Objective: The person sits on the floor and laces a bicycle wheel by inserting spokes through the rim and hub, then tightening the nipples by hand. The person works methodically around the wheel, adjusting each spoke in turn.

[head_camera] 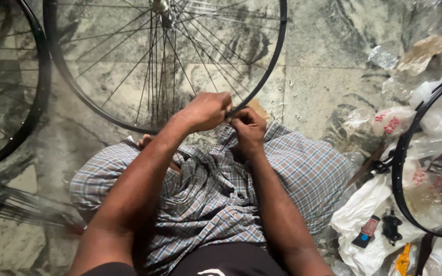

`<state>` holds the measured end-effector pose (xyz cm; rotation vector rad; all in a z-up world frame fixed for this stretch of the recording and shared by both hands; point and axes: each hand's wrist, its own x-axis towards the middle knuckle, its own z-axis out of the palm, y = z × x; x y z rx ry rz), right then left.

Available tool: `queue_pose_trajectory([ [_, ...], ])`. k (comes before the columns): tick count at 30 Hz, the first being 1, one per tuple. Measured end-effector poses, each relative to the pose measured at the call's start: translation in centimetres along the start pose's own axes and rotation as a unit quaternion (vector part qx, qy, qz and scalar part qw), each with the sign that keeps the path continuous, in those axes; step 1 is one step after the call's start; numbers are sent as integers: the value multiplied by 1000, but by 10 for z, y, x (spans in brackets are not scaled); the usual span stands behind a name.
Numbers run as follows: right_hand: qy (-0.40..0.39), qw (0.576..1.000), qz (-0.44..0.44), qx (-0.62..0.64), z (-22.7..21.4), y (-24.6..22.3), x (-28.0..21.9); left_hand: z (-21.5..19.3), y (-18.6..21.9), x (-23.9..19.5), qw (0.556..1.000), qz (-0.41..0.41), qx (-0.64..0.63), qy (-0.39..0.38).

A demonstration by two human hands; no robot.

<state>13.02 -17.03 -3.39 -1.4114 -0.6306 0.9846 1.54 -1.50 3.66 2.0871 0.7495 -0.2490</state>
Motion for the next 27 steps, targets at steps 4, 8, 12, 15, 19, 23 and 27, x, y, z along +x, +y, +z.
queue_pose_trajectory([
  [4,14,999,11,47,1,0,4,5,5,9,995,-42,74,47],
  [8,35,999,-18,3,3,3,1,-3,-3,13,1000,-24,-12,1],
  [12,38,999,-36,0,4,3,1,-2,6,11,999,-52,2,-4],
  [15,58,998,-39,-9,7,8,1,2,7,14,996,-66,65,-11],
  [19,85,993,-62,-53,11,15,-7,2,-6,17,997,-33,-63,-23],
  [23,81,995,-59,-11,14,12,-8,11,2,15,998,-43,36,29],
  [27,79,994,-64,-43,16,16,-4,11,1,15,996,-79,40,4],
])
